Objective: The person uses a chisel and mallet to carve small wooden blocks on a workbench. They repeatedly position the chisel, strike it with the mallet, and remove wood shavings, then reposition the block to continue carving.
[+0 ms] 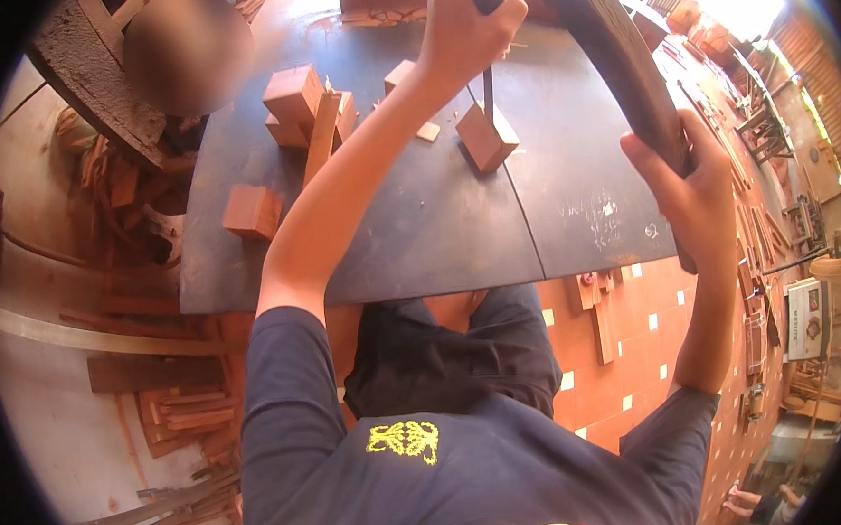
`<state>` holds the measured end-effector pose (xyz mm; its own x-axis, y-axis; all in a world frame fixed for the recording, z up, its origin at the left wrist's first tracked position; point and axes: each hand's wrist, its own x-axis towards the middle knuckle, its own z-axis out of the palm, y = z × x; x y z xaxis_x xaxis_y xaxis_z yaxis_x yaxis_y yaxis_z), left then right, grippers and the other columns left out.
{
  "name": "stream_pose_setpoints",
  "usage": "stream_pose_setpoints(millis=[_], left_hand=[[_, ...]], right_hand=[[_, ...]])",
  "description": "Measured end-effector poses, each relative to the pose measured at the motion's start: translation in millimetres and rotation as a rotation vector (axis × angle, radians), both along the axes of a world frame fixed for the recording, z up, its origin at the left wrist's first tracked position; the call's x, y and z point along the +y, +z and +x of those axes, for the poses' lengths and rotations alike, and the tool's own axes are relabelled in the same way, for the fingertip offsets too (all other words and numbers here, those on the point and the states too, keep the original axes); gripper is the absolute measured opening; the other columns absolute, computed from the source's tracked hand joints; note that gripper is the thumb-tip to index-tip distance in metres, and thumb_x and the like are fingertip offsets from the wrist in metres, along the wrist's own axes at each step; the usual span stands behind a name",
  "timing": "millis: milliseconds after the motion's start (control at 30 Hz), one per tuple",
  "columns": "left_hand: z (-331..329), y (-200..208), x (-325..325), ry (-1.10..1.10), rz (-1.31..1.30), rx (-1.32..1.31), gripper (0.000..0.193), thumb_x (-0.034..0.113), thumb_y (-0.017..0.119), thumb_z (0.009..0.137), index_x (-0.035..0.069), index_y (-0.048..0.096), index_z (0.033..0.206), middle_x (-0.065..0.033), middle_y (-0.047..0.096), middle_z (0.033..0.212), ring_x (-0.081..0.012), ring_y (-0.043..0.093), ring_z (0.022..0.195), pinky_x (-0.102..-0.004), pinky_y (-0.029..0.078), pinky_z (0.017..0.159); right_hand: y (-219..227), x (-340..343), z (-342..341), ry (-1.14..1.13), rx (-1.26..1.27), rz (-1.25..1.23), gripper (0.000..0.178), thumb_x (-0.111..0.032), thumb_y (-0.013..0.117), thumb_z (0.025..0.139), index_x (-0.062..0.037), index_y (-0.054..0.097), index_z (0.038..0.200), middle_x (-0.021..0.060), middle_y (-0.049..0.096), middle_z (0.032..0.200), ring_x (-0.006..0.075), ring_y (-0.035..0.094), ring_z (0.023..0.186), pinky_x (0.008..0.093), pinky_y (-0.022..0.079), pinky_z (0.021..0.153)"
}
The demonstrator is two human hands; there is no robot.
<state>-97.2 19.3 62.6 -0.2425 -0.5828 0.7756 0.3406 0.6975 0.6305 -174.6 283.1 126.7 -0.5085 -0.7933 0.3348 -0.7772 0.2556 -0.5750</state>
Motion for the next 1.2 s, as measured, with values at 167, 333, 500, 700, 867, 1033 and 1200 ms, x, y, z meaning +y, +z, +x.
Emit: stream_pose_setpoints(millis=[167, 333, 500, 700, 867, 1033, 1200], left_hand=[[-1, 4, 4, -0.187, 0.091, 0.011, 0.021, -0.002, 0.061, 0.079, 0.003, 0.046, 0.093, -0.0042, 0.056, 0.064, -0.0124, 0.055, 0.044, -0.0294, 0.045, 0.039], [-3, 2, 5, -0.194, 0.128, 0.038, 0.022, -0.001, 0.062, 0.079, 0.002, 0.047, 0.096, -0.0041, 0.056, 0.064, -0.0128, 0.054, 0.044, -0.0294, 0.045, 0.04], [-3, 2, 2, -0.212, 0.159, 0.038, 0.029, 0.001, 0.062, 0.08, 0.0, 0.05, 0.106, -0.0034, 0.055, 0.066, -0.0125, 0.053, 0.044, -0.03, 0.044, 0.04], [-5, -2, 1, -0.102, 0.02, 0.058, 0.023, 0.002, 0.063, 0.082, 0.001, 0.047, 0.098, -0.0044, 0.057, 0.066, -0.0128, 0.055, 0.045, -0.0296, 0.045, 0.041], [1, 4, 8, -0.139, 0.113, 0.001, 0.022, 0.002, 0.063, 0.082, 0.001, 0.046, 0.097, -0.0046, 0.058, 0.065, -0.0126, 0.056, 0.045, -0.0293, 0.046, 0.042], [6, 11, 15, -0.133, 0.14, -0.043, 0.024, 0.003, 0.063, 0.082, -0.002, 0.048, 0.101, -0.0044, 0.057, 0.065, -0.0129, 0.056, 0.046, -0.0295, 0.046, 0.043], [4, 6, 12, -0.117, 0.159, -0.038, 0.027, 0.004, 0.063, 0.082, -0.004, 0.049, 0.104, -0.0049, 0.057, 0.065, -0.0132, 0.056, 0.047, -0.0302, 0.048, 0.045]], right_hand=[[2, 6, -2, 0.072, -0.116, -0.356, 0.031, -0.028, 0.078, 0.093, -0.0038, 0.066, 0.108, -0.0039, 0.057, 0.071, 0.0007, 0.046, 0.056, 0.0189, 0.036, 0.051], [-9, -14, 3, 0.035, 0.037, -0.4, 0.033, -0.03, 0.07, 0.098, -0.0013, 0.062, 0.111, -0.0016, 0.056, 0.073, 0.003, 0.05, 0.056, 0.0214, 0.038, 0.05], [20, -8, 6, -0.074, -0.148, 0.08, 0.039, -0.032, 0.077, 0.091, 0.0021, 0.068, 0.108, 0.0003, 0.06, 0.069, 0.0065, 0.046, 0.055, 0.0263, 0.037, 0.052], [10, 0, 3, 0.006, -0.18, -0.203, 0.043, -0.038, 0.075, 0.093, 0.0011, 0.067, 0.107, -0.0026, 0.054, 0.066, 0.0036, 0.048, 0.057, 0.0226, 0.036, 0.052], [14, -10, 5, 0.059, -0.031, -0.236, 0.042, -0.038, 0.076, 0.092, 0.0013, 0.068, 0.105, -0.0017, 0.057, 0.067, 0.0057, 0.049, 0.06, 0.0246, 0.038, 0.054], [32, -17, 5, 0.029, 0.12, -0.016, 0.04, -0.037, 0.076, 0.089, 0.0016, 0.071, 0.101, -0.0017, 0.058, 0.068, 0.0079, 0.048, 0.061, 0.0272, 0.036, 0.055], [44, -7, -12, 0.026, 0.056, -0.182, 0.029, -0.029, 0.072, 0.094, -0.0014, 0.07, 0.103, -0.0057, 0.054, 0.066, 0.0021, 0.046, 0.058, 0.0221, 0.031, 0.052]])
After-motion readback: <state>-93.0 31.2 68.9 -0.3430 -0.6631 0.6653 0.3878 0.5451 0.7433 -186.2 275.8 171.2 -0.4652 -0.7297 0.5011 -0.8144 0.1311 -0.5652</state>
